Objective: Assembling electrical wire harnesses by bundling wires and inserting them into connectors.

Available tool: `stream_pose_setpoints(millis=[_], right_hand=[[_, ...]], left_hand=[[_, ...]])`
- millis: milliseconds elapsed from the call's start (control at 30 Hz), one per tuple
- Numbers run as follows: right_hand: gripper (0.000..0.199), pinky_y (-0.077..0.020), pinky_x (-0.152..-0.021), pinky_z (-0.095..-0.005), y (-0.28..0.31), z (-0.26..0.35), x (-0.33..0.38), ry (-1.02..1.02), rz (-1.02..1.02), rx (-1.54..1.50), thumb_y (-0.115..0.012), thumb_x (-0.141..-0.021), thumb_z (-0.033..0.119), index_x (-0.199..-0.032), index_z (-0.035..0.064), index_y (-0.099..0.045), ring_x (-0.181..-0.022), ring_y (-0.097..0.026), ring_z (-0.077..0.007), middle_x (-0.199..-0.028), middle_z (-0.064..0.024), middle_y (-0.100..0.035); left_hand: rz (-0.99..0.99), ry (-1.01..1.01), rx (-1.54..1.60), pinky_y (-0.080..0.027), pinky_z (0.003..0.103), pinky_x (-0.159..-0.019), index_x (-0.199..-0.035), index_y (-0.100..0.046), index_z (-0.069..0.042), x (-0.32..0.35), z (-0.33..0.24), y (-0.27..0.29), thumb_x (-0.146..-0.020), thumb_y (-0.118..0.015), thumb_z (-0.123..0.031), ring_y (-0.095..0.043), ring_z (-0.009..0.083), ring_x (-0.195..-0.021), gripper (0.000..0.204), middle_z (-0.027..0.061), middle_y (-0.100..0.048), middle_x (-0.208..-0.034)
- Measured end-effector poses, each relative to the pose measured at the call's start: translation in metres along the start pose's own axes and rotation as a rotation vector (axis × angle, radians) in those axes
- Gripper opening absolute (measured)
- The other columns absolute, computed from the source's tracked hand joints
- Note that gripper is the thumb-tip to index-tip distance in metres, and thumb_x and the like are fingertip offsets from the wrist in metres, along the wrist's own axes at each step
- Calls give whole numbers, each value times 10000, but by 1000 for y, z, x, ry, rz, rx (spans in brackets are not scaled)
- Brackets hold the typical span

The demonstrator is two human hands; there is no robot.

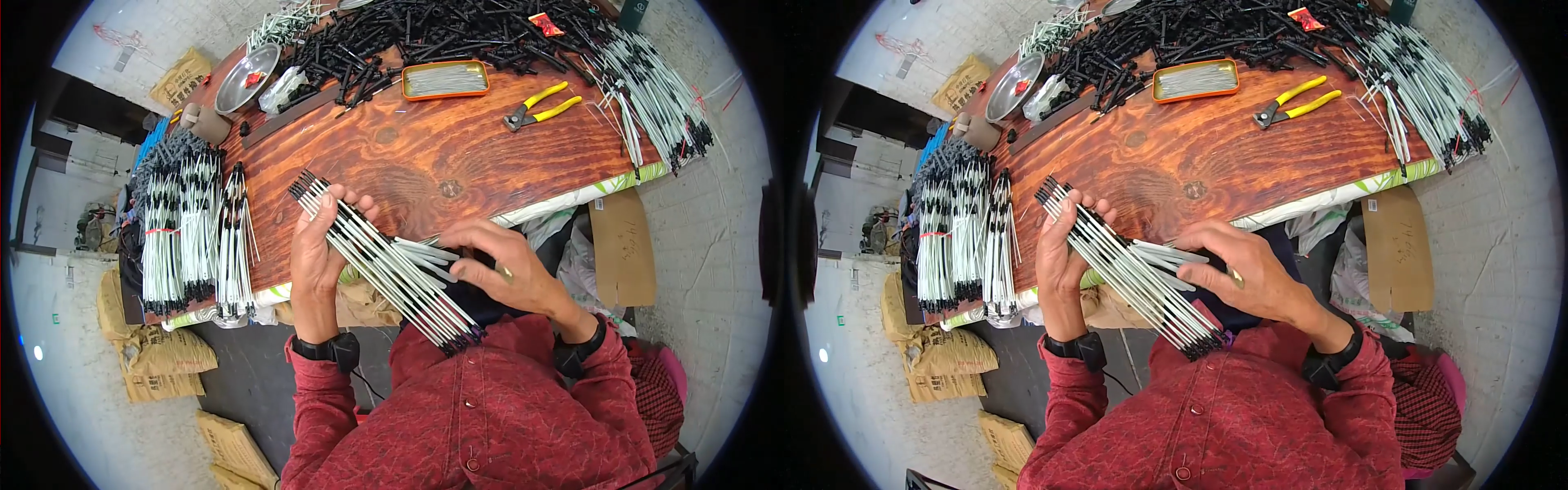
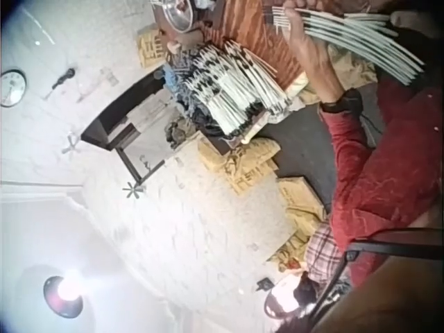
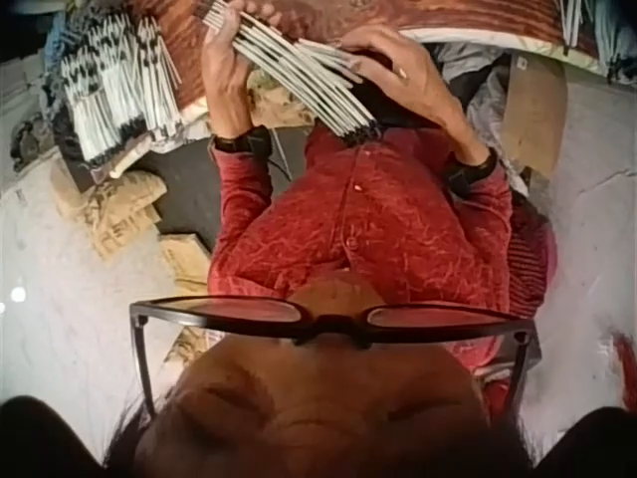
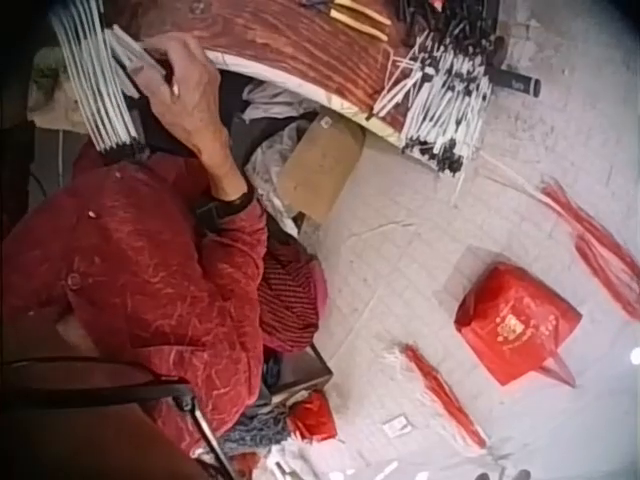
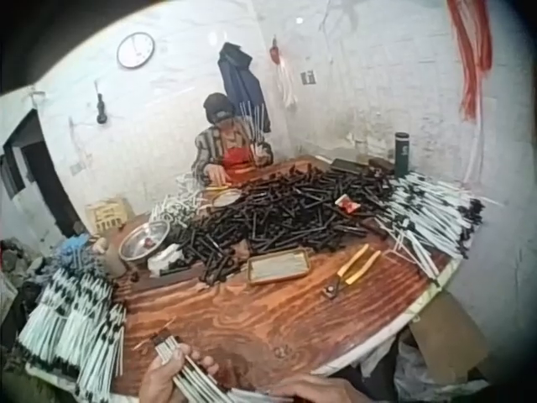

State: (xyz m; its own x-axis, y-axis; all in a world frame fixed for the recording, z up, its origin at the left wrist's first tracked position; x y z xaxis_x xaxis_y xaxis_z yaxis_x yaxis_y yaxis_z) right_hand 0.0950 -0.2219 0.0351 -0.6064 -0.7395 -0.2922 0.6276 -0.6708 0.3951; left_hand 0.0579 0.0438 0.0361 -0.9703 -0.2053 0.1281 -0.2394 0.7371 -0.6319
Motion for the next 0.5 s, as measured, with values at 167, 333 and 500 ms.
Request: stream_pose_setpoints(millis=[167, 333, 500], right_hand=[[486, -496, -862, -354, -29, -3, -15, -225, 278, -351, -536, -1039, 430, -1215, -14, -623, -972, -635, -233, -1045, -160, -658], [594, -475, -824, -330, -38, 32, -50, -3, 392, -587, -403, -1067, 528, -1052, -25, -618, -889, -561, -185, -910, -98, -596], [553, -442, -841, -300, -30, 35, -76, 30, 386, -465, -365, -1084, 509, -1010, -3, -562, -911, -492, -136, -925, -51, -535]], left_hand=[[29, 5, -11, -603, 477, -917, -1076, -604, -15, 2, -12, -28, -1020, -593, -192, -691, 294, -1005, 187, 114, -644, -1025], [301, -211, -124, -571, 456, -908, -1057, -602, 5, 24, -57, -83, -1030, -575, -197, -663, 294, -989, 206, 139, -622, -1005], [506, -424, -443, -520, 455, -898, -998, -607, 7, 35, -74, -111, -1027, -578, -218, -613, 296, -963, 228, 126, -577, -981]])
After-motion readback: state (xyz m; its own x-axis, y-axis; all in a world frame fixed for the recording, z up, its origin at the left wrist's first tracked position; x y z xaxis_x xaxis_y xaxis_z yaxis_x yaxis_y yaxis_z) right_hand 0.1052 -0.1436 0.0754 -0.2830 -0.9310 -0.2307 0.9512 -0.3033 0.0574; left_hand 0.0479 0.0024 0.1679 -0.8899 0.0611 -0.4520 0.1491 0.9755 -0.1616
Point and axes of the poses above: each hand's wrist, its own x-axis away from the middle knuckle, its own y-axis out of the back of the hand, z = x × y, the point moved 3 cm from there along -x, towards the middle knuckle
